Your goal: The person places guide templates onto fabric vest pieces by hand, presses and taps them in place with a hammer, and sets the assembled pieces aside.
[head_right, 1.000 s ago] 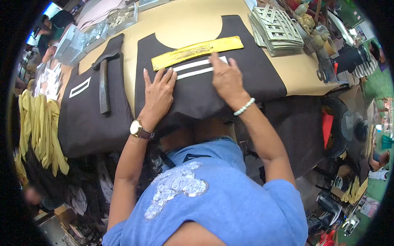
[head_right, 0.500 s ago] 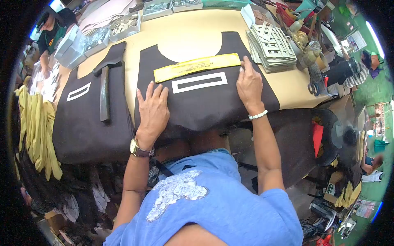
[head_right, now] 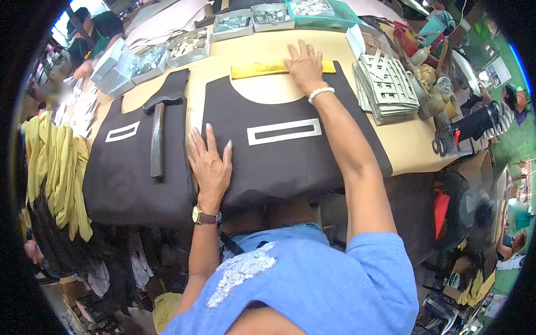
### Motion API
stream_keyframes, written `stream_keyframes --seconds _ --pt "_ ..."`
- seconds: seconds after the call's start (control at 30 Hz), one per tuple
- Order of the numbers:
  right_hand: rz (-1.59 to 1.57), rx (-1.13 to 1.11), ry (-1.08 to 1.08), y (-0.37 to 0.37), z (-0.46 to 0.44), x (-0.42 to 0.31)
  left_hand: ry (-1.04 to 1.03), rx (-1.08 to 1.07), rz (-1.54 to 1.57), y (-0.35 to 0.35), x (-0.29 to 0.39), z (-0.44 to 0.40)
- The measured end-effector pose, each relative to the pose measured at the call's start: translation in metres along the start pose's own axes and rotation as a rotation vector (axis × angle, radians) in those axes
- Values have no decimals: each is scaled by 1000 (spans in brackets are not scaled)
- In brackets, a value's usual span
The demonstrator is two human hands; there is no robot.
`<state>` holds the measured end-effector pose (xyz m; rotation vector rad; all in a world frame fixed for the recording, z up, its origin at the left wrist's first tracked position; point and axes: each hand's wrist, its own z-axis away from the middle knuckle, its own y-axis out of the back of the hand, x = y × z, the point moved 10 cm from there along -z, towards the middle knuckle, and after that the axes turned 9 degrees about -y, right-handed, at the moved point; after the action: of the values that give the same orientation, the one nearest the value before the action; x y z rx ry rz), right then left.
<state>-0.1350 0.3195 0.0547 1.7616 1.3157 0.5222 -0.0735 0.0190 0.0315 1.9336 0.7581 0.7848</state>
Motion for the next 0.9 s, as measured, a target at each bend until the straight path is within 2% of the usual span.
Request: stream_keyframes --seconds 0.07,0.13,0.2,0.23,0.27,0.33,0.37,0.43,0.5,0.57,0.6,0.63,0.67,0.7,0.77,0.83,0.9 --pt "-148 35 -66 24 -4 21 3 65 -2 1 -5 2" --pt "36 -42 -158 52 31 43 12 -50 -14 -6 -5 2" --pt "209 -188 -381 79 82 72 12 -103 -52 -7 -1 1" --pt "278 -174 -409 88 109 84 -28 -116 -44 -10 3 1" --pt "263 30 -336 108 133 84 -62 -126 -41 -11 5 2" --pt "280 9 -488 133 164 86 -119 -95 -37 -7 10 9" --pt "261 -15 -527 138 177 94 -154 -55 18 -6 16 16" --pt "148 12 -492 136 198 110 -178 -109 128 1 27 30" --pt "119 -102 -487 136 194 107 -179 -18 356 17 32 45" --pt "-203 -310 -666 140 179 103 -58 -6 724 32 27 56" --pt "-408 -332 -523 136 169 104 22 13 861 46 19 59" --pt "-935 -401 -572 142 157 75 96 33 1005 64 15 60" --pt "-1096 -414 -561 157 145 44 164 52 1154 82 12 62" --pt "-1255 -425 -556 175 130 16 154 92 1126 111 5 62" --pt "-1237 -464 -272 211 99 -20 101 294 812 191 -18 63" --pt "-1225 -359 62 259 67 -67 224 575 497 274 -46 82" --pt "-1219 -270 295 293 45 -106 636 977 80 343 -93 143"
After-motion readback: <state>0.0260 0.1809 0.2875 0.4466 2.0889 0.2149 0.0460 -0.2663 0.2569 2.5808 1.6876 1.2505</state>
